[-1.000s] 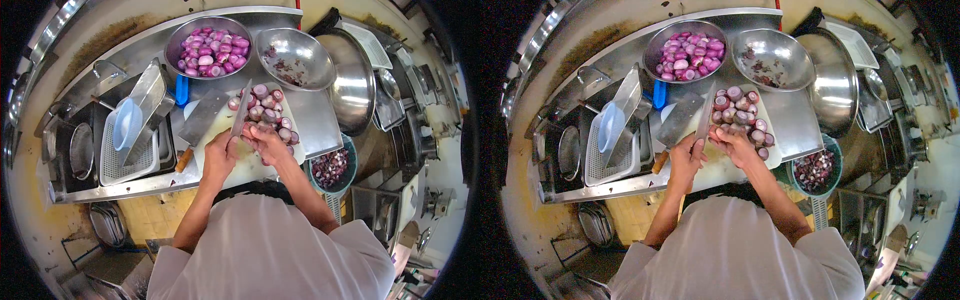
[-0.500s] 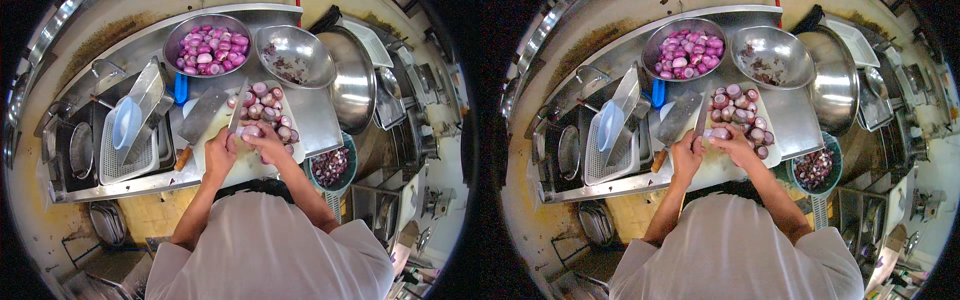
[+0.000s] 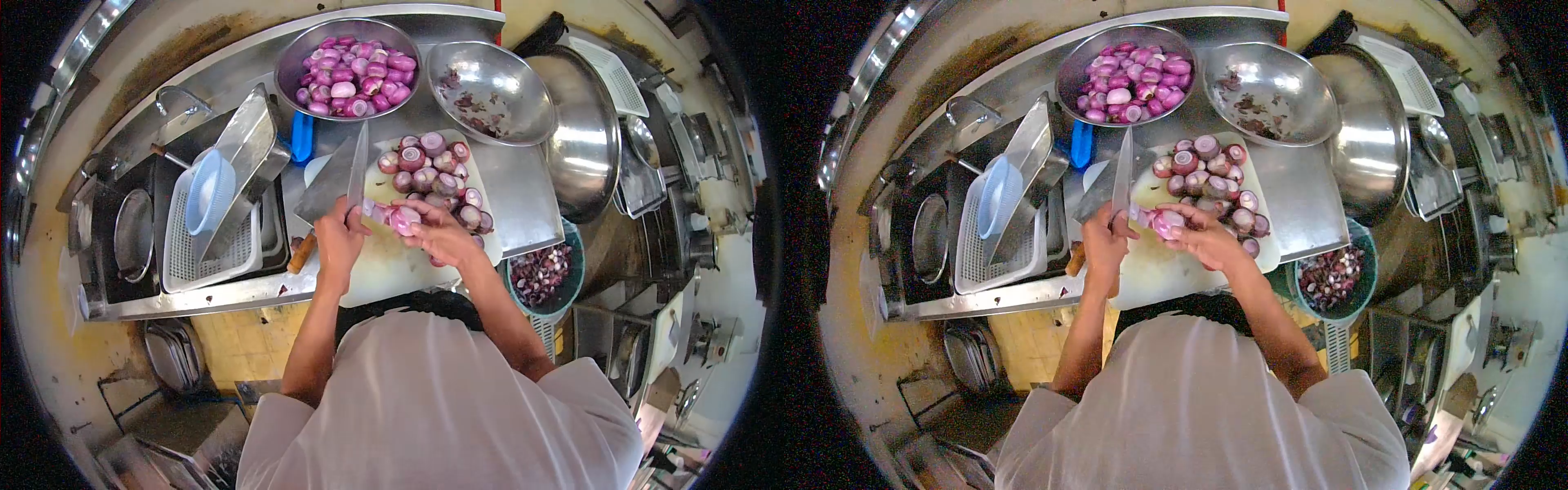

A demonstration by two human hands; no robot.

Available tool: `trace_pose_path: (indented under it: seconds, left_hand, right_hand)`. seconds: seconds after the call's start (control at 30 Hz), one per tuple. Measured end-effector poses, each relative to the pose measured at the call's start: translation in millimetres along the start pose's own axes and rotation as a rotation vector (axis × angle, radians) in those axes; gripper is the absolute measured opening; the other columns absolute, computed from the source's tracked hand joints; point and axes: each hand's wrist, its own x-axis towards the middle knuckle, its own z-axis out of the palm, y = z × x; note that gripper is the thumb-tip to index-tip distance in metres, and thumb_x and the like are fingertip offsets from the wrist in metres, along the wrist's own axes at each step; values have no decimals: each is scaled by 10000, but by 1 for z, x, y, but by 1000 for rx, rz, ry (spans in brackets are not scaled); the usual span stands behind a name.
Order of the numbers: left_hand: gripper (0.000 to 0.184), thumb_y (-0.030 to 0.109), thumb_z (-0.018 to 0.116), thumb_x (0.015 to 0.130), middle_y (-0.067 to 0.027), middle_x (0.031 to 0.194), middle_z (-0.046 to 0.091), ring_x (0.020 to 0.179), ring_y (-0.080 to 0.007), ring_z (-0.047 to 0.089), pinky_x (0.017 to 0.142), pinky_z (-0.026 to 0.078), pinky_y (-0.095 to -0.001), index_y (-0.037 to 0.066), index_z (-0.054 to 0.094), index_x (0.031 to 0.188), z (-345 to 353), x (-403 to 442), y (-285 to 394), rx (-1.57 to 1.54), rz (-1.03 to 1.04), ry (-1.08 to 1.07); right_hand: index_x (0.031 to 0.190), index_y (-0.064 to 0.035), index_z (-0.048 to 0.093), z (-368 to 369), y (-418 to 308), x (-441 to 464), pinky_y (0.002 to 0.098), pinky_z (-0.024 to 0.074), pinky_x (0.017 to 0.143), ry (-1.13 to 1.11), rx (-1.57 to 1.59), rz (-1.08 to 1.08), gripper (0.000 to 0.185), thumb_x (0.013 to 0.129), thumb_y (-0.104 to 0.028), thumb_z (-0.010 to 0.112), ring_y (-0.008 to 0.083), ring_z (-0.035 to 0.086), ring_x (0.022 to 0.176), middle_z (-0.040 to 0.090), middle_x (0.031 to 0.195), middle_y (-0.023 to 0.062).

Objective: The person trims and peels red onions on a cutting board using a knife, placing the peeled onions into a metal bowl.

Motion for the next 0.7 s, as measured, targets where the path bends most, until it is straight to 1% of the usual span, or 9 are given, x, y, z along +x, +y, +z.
trace_pose_path:
  seconds: [0.13, 0.23, 0.3, 0.37, 0.43, 0.47, 0.57, 0.63, 0.7]
  left_hand:
    - [139, 76, 540, 975, -80, 683, 640, 555, -148, 682, 399, 446, -280, -23, 627, 1019, -7, 3, -8, 67, -130, -17]
    - [129, 71, 540, 972, -77, 651, 637, 530, -138, 667, 401, 442, -278, -19, 624, 1010, -8, -3, -5, -7, -13, 14]
    - [124, 58, 540, 967, -84, 669, 645, 536, -144, 670, 404, 449, -284, -22, 621, 1015, -12, -1, -5, 23, -60, 5]
    - [120, 46, 541, 962, -91, 688, 654, 542, -149, 673, 406, 455, -291, -25, 618, 1019, -15, 4, -10, 54, -102, 4]
    - [72, 33, 561, 924, -173, 639, 643, 605, -239, 716, 523, 513, -360, -7, 621, 924, -9, 7, -27, 131, -98, 54]
    - [72, 33, 561, 924, -173, 639, 643, 605, -239, 716, 523, 513, -360, -7, 621, 924, -8, 7, -35, 129, -97, 57]
    - [169, 11, 558, 911, -210, 729, 665, 618, -242, 718, 539, 531, -369, -10, 634, 1060, -7, 0, -42, 223, -15, -14]
    - [269, -3, 555, 933, -167, 896, 683, 580, -193, 686, 528, 538, -303, -33, 605, 1196, -9, -12, -7, 50, -9, -75]
    - [281, -3, 565, 929, -175, 907, 687, 598, -199, 694, 535, 544, -310, -27, 604, 1206, -6, -25, 18, 22, 14, -127]
  right_hand:
    - [1354, -44, 493, -6, 1, 2, 300, 541, 868, -74, -47, 16, 544, 871, -139, 724, 176, 629, 1058, 596, 1226, 74]
    - [1359, -61, 492, -10, 6, 3, 297, 539, 866, -76, 44, 30, 545, 871, -135, 724, 168, 633, 1044, 601, 1221, 68]
    - [1412, -8, 407, -7, 6, 4, 285, 560, 832, 36, -15, 2, 569, 914, -110, 662, 207, 652, 1028, 585, 1266, 124]
    - [1418, -18, 408, -1, 2, 1, 284, 560, 840, -37, -24, 18, 563, 923, -124, 654, 206, 650, 1034, 581, 1281, 128]
    - [1425, -27, 409, 1, 2, -2, 283, 560, 849, -106, -31, 32, 557, 933, -137, 645, 205, 649, 1039, 576, 1296, 132]
    - [1412, -48, 442, -2, 3, -1, 304, 551, 889, -105, 42, 53, 547, 924, -155, 664, 202, 622, 1097, 571, 1312, 116]
    - [1388, -66, 487, -6, 11, 3, 330, 540, 940, -4, 124, 34, 516, 920, -170, 678, 213, 601, 1148, 580, 1308, 100]
    - [1376, -65, 499, -8, 18, 9, 335, 538, 951, 94, 129, -10, 494, 925, -167, 673, 226, 607, 1141, 593, 1288, 100]
    - [1343, -61, 525, -9, 26, 12, 336, 540, 944, 164, 143, -66, 468, 914, -149, 687, 232, 620, 1106, 615, 1235, 91]
